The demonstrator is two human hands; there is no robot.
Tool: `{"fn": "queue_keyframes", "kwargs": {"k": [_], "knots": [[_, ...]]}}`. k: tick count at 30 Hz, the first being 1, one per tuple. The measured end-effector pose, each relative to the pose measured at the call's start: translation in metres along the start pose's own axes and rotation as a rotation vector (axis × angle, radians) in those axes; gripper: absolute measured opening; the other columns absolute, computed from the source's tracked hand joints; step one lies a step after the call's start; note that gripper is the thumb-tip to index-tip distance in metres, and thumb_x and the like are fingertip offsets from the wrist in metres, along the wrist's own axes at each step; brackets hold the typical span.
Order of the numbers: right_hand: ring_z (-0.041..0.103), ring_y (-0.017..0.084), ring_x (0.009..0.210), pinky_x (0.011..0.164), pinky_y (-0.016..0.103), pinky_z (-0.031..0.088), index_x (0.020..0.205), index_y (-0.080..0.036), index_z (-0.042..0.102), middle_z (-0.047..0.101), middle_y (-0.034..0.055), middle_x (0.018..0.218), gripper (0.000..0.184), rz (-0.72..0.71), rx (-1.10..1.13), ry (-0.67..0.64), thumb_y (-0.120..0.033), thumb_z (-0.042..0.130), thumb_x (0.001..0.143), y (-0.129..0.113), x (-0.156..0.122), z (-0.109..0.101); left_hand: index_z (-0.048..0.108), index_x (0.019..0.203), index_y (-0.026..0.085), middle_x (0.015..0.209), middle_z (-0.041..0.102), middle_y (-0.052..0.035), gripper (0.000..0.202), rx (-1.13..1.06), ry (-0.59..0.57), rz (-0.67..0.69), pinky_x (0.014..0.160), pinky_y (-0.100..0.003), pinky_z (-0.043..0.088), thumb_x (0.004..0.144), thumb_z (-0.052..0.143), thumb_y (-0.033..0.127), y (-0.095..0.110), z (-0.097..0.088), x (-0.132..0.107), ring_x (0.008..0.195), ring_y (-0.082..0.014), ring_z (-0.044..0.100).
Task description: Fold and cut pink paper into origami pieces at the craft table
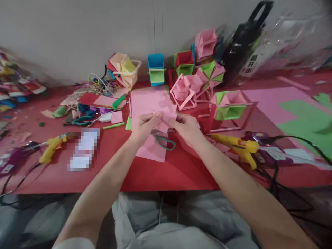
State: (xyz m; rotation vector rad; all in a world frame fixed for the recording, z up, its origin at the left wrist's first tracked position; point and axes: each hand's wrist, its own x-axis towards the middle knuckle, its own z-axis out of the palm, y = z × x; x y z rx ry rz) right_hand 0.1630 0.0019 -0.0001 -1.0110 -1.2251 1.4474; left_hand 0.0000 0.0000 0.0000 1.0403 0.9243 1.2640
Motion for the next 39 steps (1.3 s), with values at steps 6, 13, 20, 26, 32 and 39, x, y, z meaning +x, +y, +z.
{"fn": "queue_keyframes", "kwargs": {"k": [6, 13, 20, 26, 32, 39], "knots": [[0.059, 0.014, 0.066, 0.060, 0.028, 0.047, 0.069, -0.020, 0.073, 0.068, 0.0006, 0.070, 0.036, -0.019, 0.021, 0.050, -0.052, 0.090, 0.063, -0.002, -0.002, 0.002, 0.065, 0.071, 0.016, 0.064, 0.061, 0.0008, 0.046, -0.028, -0.015, -0.066, 0.049, -0.026, 0.059, 0.071, 0.084, 0.058, 0.003, 0.007, -0.005, 0.059, -0.0141, 0.065], [0.061, 0.016, 0.066, 0.061, 0.030, 0.049, 0.071, -0.020, 0.076, 0.070, 0.0016, 0.070, 0.036, -0.077, -0.046, 0.058, -0.053, 0.089, 0.065, -0.001, -0.004, 0.001, 0.065, 0.070, 0.015, 0.068, 0.064, -0.0004, 0.047, -0.016, -0.057, -0.060, 0.050, -0.026, 0.060, 0.069, 0.085, 0.057, -0.001, 0.007, -0.005, 0.065, -0.0158, 0.068], [0.059, 0.014, 0.058, 0.057, 0.028, 0.048, 0.063, -0.019, 0.070, 0.066, 0.0013, 0.061, 0.042, -0.131, -0.115, 0.003, -0.058, 0.085, 0.069, -0.005, -0.003, 0.002, 0.064, 0.074, 0.017, 0.060, 0.058, 0.0020, 0.043, -0.017, 0.027, 0.005, 0.043, -0.024, 0.051, 0.077, 0.079, 0.057, 0.004, 0.005, -0.003, 0.051, -0.0120, 0.059], [0.054, 0.011, 0.051, 0.052, 0.027, 0.046, 0.060, -0.018, 0.068, 0.066, 0.0022, 0.059, 0.047, -0.140, -0.131, 0.000, -0.062, 0.082, 0.071, -0.006, -0.003, 0.001, 0.058, 0.065, 0.018, 0.054, 0.047, 0.0044, 0.047, 0.001, 0.076, 0.083, 0.039, -0.021, 0.036, 0.075, 0.081, 0.058, 0.005, 0.000, 0.001, 0.045, -0.0076, 0.046], [0.057, 0.012, 0.056, 0.057, 0.026, 0.047, 0.065, -0.018, 0.070, 0.066, 0.0013, 0.062, 0.043, -0.175, -0.183, -0.063, -0.059, 0.080, 0.075, -0.009, -0.004, -0.002, 0.047, 0.055, 0.019, 0.052, 0.041, 0.0047, 0.053, 0.077, 0.212, 0.136, 0.040, -0.021, 0.029, 0.077, 0.081, 0.053, 0.008, -0.007, 0.005, 0.045, -0.0069, 0.041], [0.057, 0.011, 0.056, 0.057, 0.026, 0.047, 0.068, -0.019, 0.073, 0.067, 0.0012, 0.063, 0.037, -0.164, -0.134, -0.052, -0.054, 0.082, 0.076, -0.005, -0.003, -0.003, 0.054, 0.056, 0.016, 0.057, 0.042, 0.0042, 0.041, -0.046, 0.175, 0.202, 0.050, -0.018, 0.036, 0.081, 0.080, 0.036, 0.011, -0.012, 0.008, 0.052, -0.0056, 0.041]]}}
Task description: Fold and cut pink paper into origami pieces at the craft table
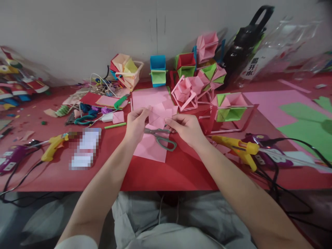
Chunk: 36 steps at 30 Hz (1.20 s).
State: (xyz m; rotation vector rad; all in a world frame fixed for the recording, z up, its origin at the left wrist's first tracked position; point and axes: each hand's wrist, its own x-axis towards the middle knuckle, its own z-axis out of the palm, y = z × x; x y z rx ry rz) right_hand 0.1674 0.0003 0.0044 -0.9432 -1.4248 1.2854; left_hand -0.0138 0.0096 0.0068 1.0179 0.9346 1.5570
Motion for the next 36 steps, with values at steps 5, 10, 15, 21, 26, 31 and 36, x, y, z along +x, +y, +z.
{"fn": "queue_keyframes", "kwargs": {"k": [5, 10, 15, 21, 26, 31, 36], "knots": [[0.057, 0.012, 0.055, 0.056, 0.027, 0.048, 0.067, -0.018, 0.073, 0.066, 0.0014, 0.061, 0.038, -0.001, -0.012, 0.012, -0.054, 0.082, 0.075, -0.001, -0.001, 0.001, 0.056, 0.060, 0.017, 0.060, 0.043, 0.0036, 0.040, 0.054, -0.012, 0.030, 0.053, -0.018, 0.040, 0.085, 0.077, 0.041, -0.004, -0.004, 0.002, 0.054, -0.0066, 0.043], [0.056, 0.012, 0.053, 0.053, 0.028, 0.047, 0.065, -0.018, 0.073, 0.067, 0.0026, 0.060, 0.038, 0.031, -0.029, 0.087, -0.054, 0.085, 0.072, -0.002, -0.001, 0.001, 0.050, 0.059, 0.018, 0.059, 0.041, 0.0037, 0.051, 0.199, -0.025, 0.113, 0.053, -0.020, 0.042, 0.087, 0.070, 0.056, -0.005, -0.008, 0.001, 0.054, -0.0074, 0.043], [0.058, 0.013, 0.059, 0.059, 0.027, 0.048, 0.072, -0.018, 0.073, 0.067, 0.0018, 0.064, 0.039, -0.005, -0.031, 0.039, -0.056, 0.078, 0.079, 0.001, 0.000, -0.001, 0.056, 0.066, 0.019, 0.062, 0.054, 0.0014, 0.048, 0.273, 0.038, 0.126, 0.054, -0.021, 0.048, 0.090, 0.064, 0.060, -0.001, -0.011, 0.005, 0.056, -0.0093, 0.055], [0.055, 0.012, 0.058, 0.059, 0.027, 0.045, 0.070, -0.018, 0.071, 0.064, 0.0004, 0.062, 0.037, -0.028, -0.031, 0.042, -0.052, 0.078, 0.081, 0.003, 0.002, -0.005, 0.071, 0.103, 0.022, 0.105, 0.074, -0.0058, 0.037, 0.355, 0.022, 0.221, 0.062, -0.022, 0.056, 0.091, 0.064, 0.056, 0.010, -0.016, 0.007, 0.077, -0.0135, 0.071], [0.054, 0.012, 0.058, 0.058, 0.026, 0.044, 0.068, -0.018, 0.069, 0.062, 0.0000, 0.061, 0.037, -0.026, -0.015, 0.062, -0.052, 0.080, 0.079, 0.000, 0.001, -0.003, 0.078, 0.108, 0.019, 0.110, 0.077, -0.0083, 0.033, 0.532, -0.076, 0.370, 0.076, -0.025, 0.057, 0.086, 0.074, 0.044, 0.012, -0.014, 0.001, 0.093, -0.0178, 0.071], [0.055, 0.013, 0.062, 0.059, 0.027, 0.047, 0.073, -0.020, 0.066, 0.062, -0.0009, 0.068, 0.040, -0.026, 0.001, 0.127, -0.055, 0.086, 0.070, 0.000, 0.002, -0.002, 0.081, 0.098, 0.018, 0.087, 0.078, -0.0049, 0.028, 0.546, -0.056, 0.343, 0.073, -0.025, 0.057, 0.088, 0.072, 0.043, 0.011, -0.012, -0.001, 0.077, -0.0156, 0.069], [0.065, 0.016, 0.077, 0.067, 0.029, 0.056, 0.086, -0.022, 0.067, 0.068, 0.0012, 0.083, 0.044, 0.042, 0.124, 0.124, -0.051, 0.091, 0.064, 0.006, 0.004, -0.001, 0.080, 0.082, 0.019, 0.072, 0.073, -0.0028, 0.027, 0.529, -0.050, 0.334, 0.065, -0.023, 0.055, 0.089, 0.071, 0.044, 0.013, -0.011, -0.003, 0.068, -0.0143, 0.067]]}}
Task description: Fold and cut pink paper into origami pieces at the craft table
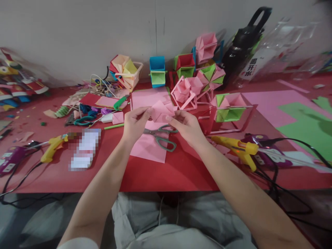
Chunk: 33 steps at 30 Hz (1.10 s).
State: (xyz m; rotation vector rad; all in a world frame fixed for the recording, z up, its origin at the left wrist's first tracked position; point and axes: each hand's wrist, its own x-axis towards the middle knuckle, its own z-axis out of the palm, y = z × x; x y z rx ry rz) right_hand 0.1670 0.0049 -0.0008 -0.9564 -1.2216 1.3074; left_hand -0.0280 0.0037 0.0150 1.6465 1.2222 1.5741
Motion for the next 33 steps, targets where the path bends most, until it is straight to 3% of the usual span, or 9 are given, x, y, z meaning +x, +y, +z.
{"fn": "queue_keyframes", "kwargs": {"k": [12, 16, 19, 21, 23, 25, 29, 33], "knots": [[0.063, 0.014, 0.064, 0.061, 0.026, 0.052, 0.078, -0.020, 0.066, 0.064, -0.0010, 0.067, 0.036, -0.091, -0.066, 0.036, -0.053, 0.081, 0.077, -0.004, 0.000, -0.002, 0.079, 0.084, 0.017, 0.077, 0.074, -0.0043, 0.025, -0.067, -0.090, -0.052, 0.064, -0.024, 0.057, 0.086, 0.074, 0.041, -0.004, 0.003, 0.000, 0.065, -0.0133, 0.068], [0.055, 0.012, 0.056, 0.055, 0.026, 0.046, 0.080, -0.021, 0.069, 0.061, -0.0027, 0.062, 0.035, -0.114, -0.096, 0.083, -0.053, 0.083, 0.075, -0.003, 0.001, -0.004, 0.081, 0.084, 0.019, 0.078, 0.077, -0.0037, 0.013, 0.017, -0.010, 0.004, 0.068, -0.025, 0.057, 0.084, 0.076, 0.031, -0.005, 0.001, 0.000, 0.071, -0.0155, 0.070], [0.047, 0.010, 0.048, 0.046, 0.025, 0.038, 0.072, -0.020, 0.066, 0.056, -0.0032, 0.056, 0.045, 0.005, -0.075, 0.102, -0.063, 0.081, 0.072, -0.005, 0.002, -0.005, 0.083, 0.087, 0.022, 0.087, 0.080, -0.0038, 0.009, 0.138, 0.096, 0.130, 0.076, -0.027, 0.058, 0.085, 0.075, 0.026, -0.006, -0.001, -0.001, 0.082, -0.0180, 0.074], [0.051, 0.011, 0.047, 0.043, 0.025, 0.037, 0.069, -0.019, 0.066, 0.061, 0.0013, 0.058, 0.058, 0.144, -0.017, 0.027, -0.077, 0.068, 0.076, -0.009, 0.002, -0.005, 0.083, 0.092, 0.024, 0.094, 0.081, -0.0037, 0.012, 0.178, 0.128, 0.208, 0.077, -0.028, 0.059, 0.087, 0.073, 0.027, -0.007, -0.001, -0.003, 0.084, -0.0187, 0.075], [0.061, 0.016, 0.054, 0.046, 0.027, 0.045, 0.074, -0.019, 0.069, 0.070, 0.0082, 0.067, 0.072, 0.249, 0.049, -0.082, -0.088, 0.051, 0.078, -0.014, 0.001, -0.003, 0.083, 0.097, 0.026, 0.100, 0.081, -0.0040, 0.015, 0.166, 0.101, 0.258, 0.079, -0.031, 0.062, 0.090, 0.070, 0.028, -0.009, 0.000, -0.005, 0.086, -0.0194, 0.076], [0.070, 0.021, 0.067, 0.056, 0.031, 0.055, 0.080, -0.019, 0.069, 0.075, 0.0123, 0.078, 0.077, 0.282, 0.108, -0.145, -0.092, 0.044, 0.078, -0.017, 0.001, -0.002, 0.082, 0.100, 0.026, 0.106, 0.080, -0.0045, 0.016, 0.155, 0.021, 0.295, 0.086, -0.035, 0.063, 0.091, 0.069, 0.029, -0.010, 0.001, -0.007, 0.094, -0.0213, 0.077], [0.072, 0.021, 0.073, 0.068, 0.032, 0.061, 0.078, -0.021, 0.065, 0.076, 0.0091, 0.081, 0.060, 0.253, 0.211, -0.091, -0.081, 0.065, 0.075, -0.016, 0.003, -0.001, 0.082, 0.100, 0.024, 0.116, 0.078, -0.0074, 0.016, 0.189, -0.120, 0.363, 0.103, -0.042, 0.058, 0.090, 0.071, 0.029, -0.010, 0.004, -0.008, 0.112, -0.0248, 0.073], [0.069, 0.016, 0.068, 0.068, 0.029, 0.061, 0.076, -0.021, 0.064, 0.069, 0.0007, 0.072, 0.046, 0.209, 0.240, -0.031, -0.058, 0.089, 0.063, -0.011, 0.002, -0.002, 0.081, 0.094, 0.022, 0.128, 0.073, -0.0112, 0.013, 0.156, -0.149, 0.327, 0.101, -0.041, 0.058, 0.089, 0.072, 0.030, -0.008, 0.005, -0.007, 0.115, -0.0258, 0.071]]}}
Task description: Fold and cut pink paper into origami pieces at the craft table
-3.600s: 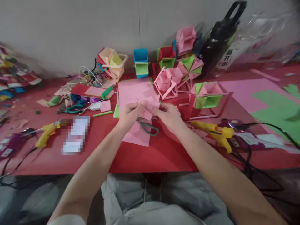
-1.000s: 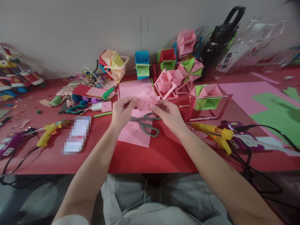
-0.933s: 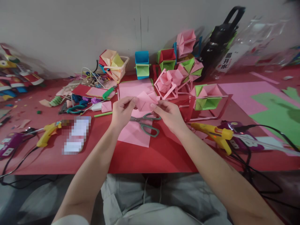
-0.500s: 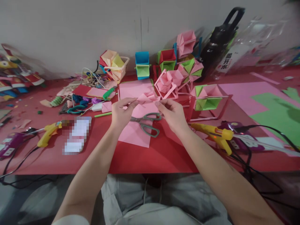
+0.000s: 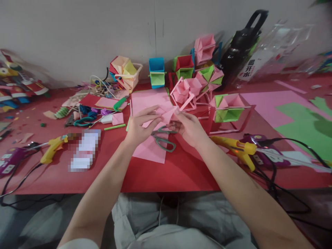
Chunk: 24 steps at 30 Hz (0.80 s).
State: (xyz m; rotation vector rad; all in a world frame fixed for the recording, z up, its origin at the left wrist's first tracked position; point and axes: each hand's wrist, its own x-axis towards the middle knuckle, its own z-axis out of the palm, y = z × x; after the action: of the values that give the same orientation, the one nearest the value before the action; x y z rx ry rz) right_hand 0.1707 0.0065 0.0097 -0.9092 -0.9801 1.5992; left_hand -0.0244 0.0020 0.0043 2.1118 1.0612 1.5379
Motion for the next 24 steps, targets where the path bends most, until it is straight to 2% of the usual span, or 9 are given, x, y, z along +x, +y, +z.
{"fn": "queue_keyframes", "kwargs": {"k": [3, 7, 9, 11, 13, 15, 19, 21, 24], "knots": [[0.068, 0.013, 0.067, 0.071, 0.028, 0.060, 0.078, -0.020, 0.068, 0.069, -0.0003, 0.073, 0.043, -0.025, -0.022, -0.025, -0.050, 0.093, 0.061, 0.001, -0.001, 0.000, 0.077, 0.089, 0.017, 0.137, 0.066, -0.0142, 0.014, -0.084, 0.049, -0.111, 0.089, -0.036, 0.062, 0.084, 0.076, 0.031, 0.001, 0.003, 0.001, 0.101, -0.0224, 0.074], [0.068, 0.013, 0.070, 0.075, 0.029, 0.061, 0.080, -0.020, 0.072, 0.071, 0.0008, 0.076, 0.038, -0.052, -0.037, -0.050, -0.049, 0.091, 0.064, 0.003, -0.001, 0.000, 0.063, 0.100, 0.017, 0.145, 0.057, -0.0159, 0.034, -0.260, 0.092, -0.297, 0.081, -0.031, 0.062, 0.075, 0.083, 0.028, 0.000, 0.008, 0.002, 0.093, -0.0163, 0.072], [0.068, 0.014, 0.070, 0.077, 0.030, 0.061, 0.080, -0.020, 0.073, 0.071, 0.0009, 0.077, 0.037, -0.074, -0.045, -0.053, -0.050, 0.090, 0.065, 0.005, 0.000, -0.001, 0.057, 0.108, 0.019, 0.134, 0.063, -0.0139, 0.048, -0.339, 0.100, -0.406, 0.080, -0.032, 0.063, 0.071, 0.085, 0.028, 0.000, 0.010, 0.003, 0.092, -0.0160, 0.072], [0.068, 0.014, 0.071, 0.078, 0.030, 0.061, 0.080, -0.020, 0.073, 0.071, 0.0010, 0.077, 0.036, -0.094, -0.052, -0.057, -0.050, 0.089, 0.067, 0.007, 0.001, -0.002, 0.055, 0.114, 0.018, 0.109, 0.070, -0.0085, 0.054, -0.408, 0.063, -0.543, 0.075, -0.033, 0.063, 0.072, 0.085, 0.032, 0.001, 0.010, 0.004, 0.083, -0.0160, 0.072], [0.068, 0.014, 0.072, 0.078, 0.030, 0.060, 0.079, -0.020, 0.072, 0.071, 0.0012, 0.078, 0.035, -0.109, -0.055, -0.061, -0.050, 0.088, 0.070, 0.009, 0.001, -0.003, 0.057, 0.112, 0.016, 0.085, 0.069, -0.0024, 0.052, -0.453, 0.006, -0.649, 0.070, -0.032, 0.063, 0.073, 0.084, 0.036, 0.003, 0.009, 0.005, 0.072, -0.0157, 0.071], [0.068, 0.015, 0.071, 0.075, 0.030, 0.060, 0.078, -0.021, 0.071, 0.069, 0.0010, 0.076, 0.036, -0.107, -0.046, -0.060, -0.052, 0.086, 0.072, 0.010, 0.001, -0.002, 0.061, 0.102, 0.013, 0.074, 0.066, -0.0004, 0.047, -0.460, -0.010, -0.668, 0.068, -0.029, 0.062, 0.071, 0.086, 0.038, 0.004, 0.007, 0.005, 0.068, -0.0152, 0.070], [0.065, 0.016, 0.068, 0.073, 0.032, 0.059, 0.076, -0.022, 0.068, 0.064, -0.0002, 0.072, 0.038, -0.125, -0.050, -0.038, -0.059, 0.080, 0.076, 0.010, 0.002, -0.001, 0.065, 0.092, 0.013, 0.072, 0.067, -0.0007, 0.042, -0.443, 0.003, -0.643, 0.065, -0.026, 0.060, 0.067, 0.088, 0.037, 0.007, 0.005, 0.006, 0.065, -0.0134, 0.068], [0.064, 0.016, 0.071, 0.074, 0.032, 0.058, 0.076, -0.023, 0.068, 0.063, -0.0001, 0.075, 0.036, -0.173, -0.108, -0.041, -0.056, 0.079, 0.078, 0.010, 0.002, -0.001, 0.064, 0.094, 0.013, 0.075, 0.068, -0.0007, 0.042, -0.447, -0.034, -0.655, 0.064, -0.026, 0.059, 0.068, 0.088, 0.036, 0.008, 0.004, 0.006, 0.065, -0.0130, 0.067], [0.061, 0.017, 0.072, 0.071, 0.031, 0.054, 0.077, -0.023, 0.068, 0.062, 0.0001, 0.076, 0.031, -0.245, -0.223, -0.039, -0.053, 0.076, 0.083, 0.010, 0.001, -0.003, 0.062, 0.110, 0.014, 0.077, 0.068, -0.0001, 0.051, -0.455, -0.120, -0.684, 0.061, -0.025, 0.058, 0.069, 0.087, 0.032, 0.011, 0.004, 0.006, 0.066, -0.0137, 0.067]]}}
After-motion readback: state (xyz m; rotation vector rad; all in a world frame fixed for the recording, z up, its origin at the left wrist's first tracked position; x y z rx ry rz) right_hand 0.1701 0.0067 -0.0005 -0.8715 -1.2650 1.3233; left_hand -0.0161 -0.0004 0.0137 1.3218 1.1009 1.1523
